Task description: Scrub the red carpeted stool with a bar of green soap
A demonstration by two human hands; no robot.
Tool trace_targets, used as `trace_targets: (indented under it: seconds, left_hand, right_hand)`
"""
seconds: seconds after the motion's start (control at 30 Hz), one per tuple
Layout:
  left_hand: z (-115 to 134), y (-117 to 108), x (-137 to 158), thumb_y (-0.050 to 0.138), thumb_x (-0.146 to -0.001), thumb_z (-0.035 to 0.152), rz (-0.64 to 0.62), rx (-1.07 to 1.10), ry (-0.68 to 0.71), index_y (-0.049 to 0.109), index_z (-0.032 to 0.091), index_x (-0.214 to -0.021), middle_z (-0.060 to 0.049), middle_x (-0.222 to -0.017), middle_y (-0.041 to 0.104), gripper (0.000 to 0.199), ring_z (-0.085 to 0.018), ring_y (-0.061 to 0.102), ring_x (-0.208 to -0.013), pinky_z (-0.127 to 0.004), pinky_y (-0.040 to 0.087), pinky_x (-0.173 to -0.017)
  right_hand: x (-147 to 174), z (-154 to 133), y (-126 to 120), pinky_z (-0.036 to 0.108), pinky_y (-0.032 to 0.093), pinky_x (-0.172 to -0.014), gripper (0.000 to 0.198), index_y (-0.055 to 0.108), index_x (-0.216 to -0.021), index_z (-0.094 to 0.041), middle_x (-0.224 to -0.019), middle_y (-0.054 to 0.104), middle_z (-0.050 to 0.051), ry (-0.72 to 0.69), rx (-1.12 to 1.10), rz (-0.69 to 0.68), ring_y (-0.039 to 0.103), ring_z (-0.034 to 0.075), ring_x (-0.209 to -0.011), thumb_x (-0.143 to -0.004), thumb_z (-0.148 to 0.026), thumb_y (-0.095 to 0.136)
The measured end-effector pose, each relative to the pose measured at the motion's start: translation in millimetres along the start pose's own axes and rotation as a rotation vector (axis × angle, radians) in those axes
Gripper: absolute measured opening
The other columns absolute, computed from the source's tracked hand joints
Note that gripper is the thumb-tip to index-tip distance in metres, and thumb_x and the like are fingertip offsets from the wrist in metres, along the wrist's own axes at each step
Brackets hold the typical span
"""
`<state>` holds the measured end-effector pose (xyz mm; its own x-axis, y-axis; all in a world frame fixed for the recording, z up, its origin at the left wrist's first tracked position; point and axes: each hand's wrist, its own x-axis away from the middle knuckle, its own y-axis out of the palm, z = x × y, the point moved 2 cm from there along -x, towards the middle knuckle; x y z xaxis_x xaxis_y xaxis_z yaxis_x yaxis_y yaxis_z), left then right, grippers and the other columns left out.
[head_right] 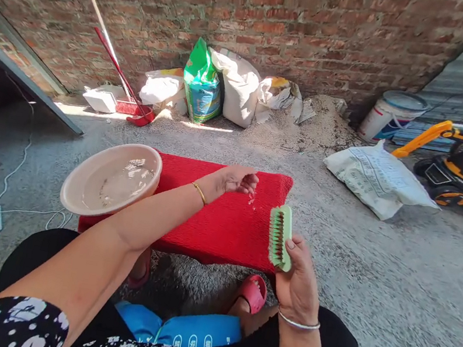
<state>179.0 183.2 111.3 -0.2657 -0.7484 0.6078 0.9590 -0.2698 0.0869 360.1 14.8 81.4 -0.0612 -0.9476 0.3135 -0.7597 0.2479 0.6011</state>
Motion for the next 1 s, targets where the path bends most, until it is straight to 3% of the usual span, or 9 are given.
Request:
trace_targets:
  seconds: [0.13, 0.23, 0.4, 0.5, 0.6, 0.67, 0.77, 0.9, 1.0]
  left_hand:
    - [-6.4, -57.3, 10.7, 0.053, -0.09, 0.039, 0.141, -0.128, 0.004, 0.057, 0.015, -0.067, 0.002, -0.049, 0.053, 0.034, -0.009, 0.054, -0.046, -0.018, 0.046, -0.051]
    - [-30.9, -76.3, 28.9, 0.054, -0.09, 0.038, 0.168, -0.232, -0.029, 0.056, 0.015, -0.063, 0.0, -0.048, 0.053, 0.035, -0.011, 0.055, -0.045, -0.022, 0.047, -0.051]
    - [-59.2, -28.2, 27.9, 0.057, -0.088, 0.033, 0.034, -0.333, -0.079, 0.059, 0.012, -0.062, -0.004, -0.051, 0.058, 0.034, -0.014, 0.061, -0.049, -0.027, 0.053, -0.057]
    - [-46.0, 1.5, 10.7, 0.049, -0.092, 0.032, -0.014, -0.339, 0.006, 0.061, 0.012, -0.068, -0.004, -0.057, 0.06, 0.033, -0.014, 0.062, -0.053, -0.03, 0.055, -0.061]
    - [-26.5, -2.1, 2.4, 0.05, -0.091, 0.029, 0.055, -0.371, 0.141, 0.06, 0.015, -0.07, -0.001, -0.059, 0.058, 0.027, -0.013, 0.062, -0.058, -0.026, 0.053, -0.064]
    - [-18.3, -25.6, 9.1, 0.061, -0.082, 0.022, 0.13, -0.416, 0.209, 0.061, 0.015, -0.067, -0.001, -0.061, 0.059, 0.017, -0.013, 0.062, -0.066, -0.022, 0.051, -0.066]
    - [-12.8, -86.5, 41.1, 0.072, -0.069, 0.015, 0.25, -0.463, 0.272, 0.066, 0.016, -0.072, -0.001, -0.075, 0.064, 0.007, -0.013, 0.062, -0.08, -0.017, 0.048, -0.069]
    - [-16.0, -189.3, 112.1, 0.057, -0.087, 0.028, 0.683, -0.386, 0.321, 0.063, 0.019, -0.098, 0.001, -0.083, 0.063, 0.016, -0.009, 0.058, -0.071, -0.018, 0.048, -0.063]
    - [-36.8, -247.0, 154.5, 0.043, -0.096, 0.028, 0.89, -0.358, 0.235, 0.058, 0.015, -0.099, 0.0, -0.075, 0.059, 0.02, -0.006, 0.052, -0.06, -0.016, 0.045, -0.057]
  right_hand:
    - [2.4, -2.9, -5.1, 0.021, 0.053, -0.06, 0.025, 0.066, -0.085, -0.022, -0.081, 0.069, -0.003, 0.002, -0.007, 0.0, 0.063, 0.011, -0.067, -0.065, -0.029, 0.079]
    - [1.3, -1.5, -8.1, 0.02, 0.051, -0.056, 0.024, 0.066, -0.085, -0.023, -0.081, 0.069, -0.003, 0.017, -0.017, 0.002, 0.062, 0.011, -0.064, -0.065, -0.03, 0.079]
    - [-0.5, 2.4, -3.5, 0.021, 0.05, -0.054, 0.024, 0.066, -0.085, -0.023, -0.078, 0.068, -0.002, 0.045, -0.003, -0.022, 0.06, 0.011, -0.061, -0.067, -0.032, 0.078]
    - [-0.8, 2.8, 0.7, 0.022, 0.049, -0.054, 0.024, 0.065, -0.084, -0.023, -0.075, 0.068, -0.003, 0.033, 0.017, -0.013, 0.06, 0.012, -0.061, -0.066, -0.032, 0.078]
    - [-1.6, 3.4, 2.3, 0.021, 0.049, -0.053, 0.025, 0.065, -0.083, -0.023, -0.075, 0.068, -0.004, 0.027, 0.028, 0.005, 0.061, 0.011, -0.061, -0.065, -0.031, 0.079]
    - [-2.0, 4.6, 1.2, 0.021, 0.05, -0.055, 0.026, 0.066, -0.084, -0.023, -0.076, 0.069, -0.003, 0.034, 0.037, 0.013, 0.062, 0.012, -0.062, -0.064, -0.031, 0.079]
    - [-2.4, 7.2, -2.9, 0.021, 0.053, -0.058, 0.026, 0.066, -0.086, -0.023, -0.079, 0.07, -0.002, 0.053, 0.06, 0.007, 0.064, 0.012, -0.065, -0.065, -0.031, 0.079]
    - [-4.1, 9.4, -8.5, 0.022, 0.055, -0.057, 0.029, 0.068, -0.086, -0.025, -0.075, 0.068, -0.002, 0.077, 0.088, 0.037, 0.064, 0.013, -0.062, -0.061, -0.032, 0.079]
    - [-5.0, 10.2, -8.5, 0.023, 0.057, -0.055, 0.033, 0.068, -0.082, -0.025, -0.076, 0.068, -0.002, 0.103, 0.092, 0.114, 0.064, 0.014, -0.063, -0.053, -0.031, 0.082]
